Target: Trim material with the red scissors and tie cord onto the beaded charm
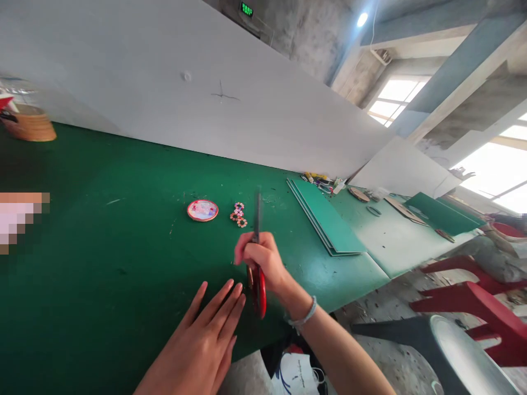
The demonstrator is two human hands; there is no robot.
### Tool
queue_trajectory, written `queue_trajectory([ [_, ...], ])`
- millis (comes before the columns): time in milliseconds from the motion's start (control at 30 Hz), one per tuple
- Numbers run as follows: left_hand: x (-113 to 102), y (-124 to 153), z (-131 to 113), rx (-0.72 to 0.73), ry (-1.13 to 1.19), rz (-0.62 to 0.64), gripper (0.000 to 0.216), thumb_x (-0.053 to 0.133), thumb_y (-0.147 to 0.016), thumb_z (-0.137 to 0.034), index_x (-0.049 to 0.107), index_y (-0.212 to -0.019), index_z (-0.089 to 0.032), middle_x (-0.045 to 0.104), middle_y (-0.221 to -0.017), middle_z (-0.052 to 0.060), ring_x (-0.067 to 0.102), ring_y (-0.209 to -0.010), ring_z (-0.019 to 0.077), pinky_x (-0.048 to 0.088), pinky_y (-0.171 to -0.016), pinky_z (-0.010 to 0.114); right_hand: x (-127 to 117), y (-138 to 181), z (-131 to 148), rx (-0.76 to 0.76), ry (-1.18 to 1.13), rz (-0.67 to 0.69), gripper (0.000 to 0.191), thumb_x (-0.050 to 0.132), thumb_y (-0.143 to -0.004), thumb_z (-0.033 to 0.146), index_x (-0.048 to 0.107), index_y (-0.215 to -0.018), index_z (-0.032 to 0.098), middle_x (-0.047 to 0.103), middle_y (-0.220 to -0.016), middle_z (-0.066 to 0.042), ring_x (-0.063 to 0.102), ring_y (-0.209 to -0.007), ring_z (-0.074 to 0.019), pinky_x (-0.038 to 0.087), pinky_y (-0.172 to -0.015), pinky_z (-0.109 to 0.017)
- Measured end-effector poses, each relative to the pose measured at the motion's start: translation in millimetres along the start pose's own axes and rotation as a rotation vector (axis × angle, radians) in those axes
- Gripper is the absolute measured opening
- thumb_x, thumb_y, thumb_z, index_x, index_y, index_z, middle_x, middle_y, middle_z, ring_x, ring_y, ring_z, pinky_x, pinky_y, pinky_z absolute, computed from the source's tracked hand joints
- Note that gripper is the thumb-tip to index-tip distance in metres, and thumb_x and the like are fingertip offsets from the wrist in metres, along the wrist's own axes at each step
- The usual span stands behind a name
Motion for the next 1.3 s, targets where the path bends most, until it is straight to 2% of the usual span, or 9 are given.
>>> queue_trajectory([
  [100, -1, 0, 0, 0.010, -0.008, -0.004, 0.044, 0.044, -0.093, -0.029, 0.056, -0.133, -0.018, 0.059, -0.139, 0.004, 0.043, -0.137, 0.0215, 0.016, -0.119, 0.039, 6, 1, -14, 0.040, 0.042, 0.020, 0.016, 0.048, -0.058, 0.015, 0.061, -0.049, 0.016, 0.036, -0.038, 0.005, 0.027, -0.041, -0.0079, 0.017, -0.044, -0.027],
  [233, 0, 0, -1, 0.014, -0.029, -0.008, 0.043, 0.043, -0.092, -0.027, 0.058, -0.131, -0.017, 0.060, -0.139, 0.004, 0.043, -0.136, 0.0221, 0.011, -0.120, 0.041, 4, 3, -16, 0.046, 0.019, -0.016, 0.016, 0.048, -0.057, 0.015, 0.060, -0.047, 0.016, 0.035, -0.037, 0.005, 0.026, -0.041, -0.0077, 0.016, -0.044, -0.027],
  [333, 1, 1, -2, -0.001, -0.029, -0.021, 0.045, 0.041, -0.092, -0.024, 0.056, -0.134, -0.017, 0.058, -0.141, 0.005, 0.041, -0.138, 0.0222, 0.014, -0.119, 0.042, 0, 3, -7, 0.040, -0.036, -0.036, 0.015, 0.048, -0.056, 0.015, 0.059, -0.046, 0.016, 0.032, -0.035, 0.006, 0.023, -0.039, -0.0078, 0.013, -0.043, -0.027],
  [533, 1, 1, -1, 0.004, -0.004, 0.002, 0.045, 0.041, -0.093, -0.025, 0.054, -0.136, -0.018, 0.055, -0.144, 0.005, 0.041, -0.138, 0.0217, 0.017, -0.118, 0.042, 3, 0, 19, -0.094, -0.067, -0.027, 0.016, 0.047, -0.058, 0.014, 0.059, -0.048, 0.016, 0.032, -0.035, 0.006, 0.025, -0.040, -0.0084, 0.014, -0.043, -0.027],
  [700, -1, 0, 0, 0.007, 0.007, -0.007, 0.045, 0.041, -0.092, -0.025, 0.055, -0.134, -0.019, 0.059, -0.139, 0.006, 0.042, -0.137, 0.0231, 0.019, -0.117, 0.043, 14, 0, -8, 0.035, 0.012, 0.021, 0.016, 0.047, -0.059, 0.015, 0.060, -0.049, 0.017, 0.030, -0.037, 0.007, 0.023, -0.039, -0.0078, 0.015, -0.042, -0.026],
  [833, 0, 2, -2, 0.021, 0.000, 0.003, 0.046, 0.044, -0.091, -0.024, 0.055, -0.135, -0.018, 0.057, -0.141, 0.007, 0.041, -0.138, 0.0243, 0.014, -0.119, 0.045, 13, 3, -16, 0.015, 0.012, 0.010, 0.016, 0.047, -0.059, 0.014, 0.060, -0.049, 0.017, 0.033, -0.038, 0.007, 0.025, -0.042, -0.0079, 0.018, -0.044, -0.026],
  [1067, -4, 13, 4, 0.016, -0.011, -0.032, 0.048, 0.043, -0.092, -0.024, 0.050, -0.139, -0.016, 0.054, -0.145, 0.005, 0.038, -0.140, 0.0211, 0.014, -0.121, 0.042, 8, 7, -14, 0.015, -0.007, -0.042, 0.016, 0.047, -0.058, 0.015, 0.060, -0.048, 0.016, 0.034, -0.038, 0.006, 0.026, -0.040, -0.0081, 0.015, -0.043, -0.027],
  [1200, -6, 14, 5, 0.022, -0.030, -0.031, 0.045, 0.043, -0.092, -0.025, 0.054, -0.136, -0.017, 0.058, -0.141, 0.003, 0.039, -0.139, 0.0192, 0.016, -0.120, 0.038, 8, 7, -12, 0.020, -0.021, -0.037, 0.017, 0.047, -0.057, 0.014, 0.060, -0.047, 0.016, 0.035, -0.037, 0.005, 0.026, -0.040, -0.0081, 0.015, -0.043, -0.027],
  [1300, -7, 12, 4, 0.029, -0.058, -0.031, 0.043, 0.044, -0.092, -0.027, 0.057, -0.132, -0.017, 0.060, -0.139, 0.003, 0.041, -0.137, 0.0184, 0.017, -0.119, 0.035, 8, 7, 0, -0.006, -0.042, -0.025, 0.017, 0.048, -0.057, 0.013, 0.061, -0.047, 0.016, 0.035, -0.036, 0.006, 0.025, -0.040, -0.0078, 0.015, -0.044, -0.027],
])
Point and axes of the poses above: each hand's wrist, its own y-axis away from the middle knuckle, its own x-axis out of the palm, z = x × y, the point moved 4 cm from there along -y, towards the middle knuckle
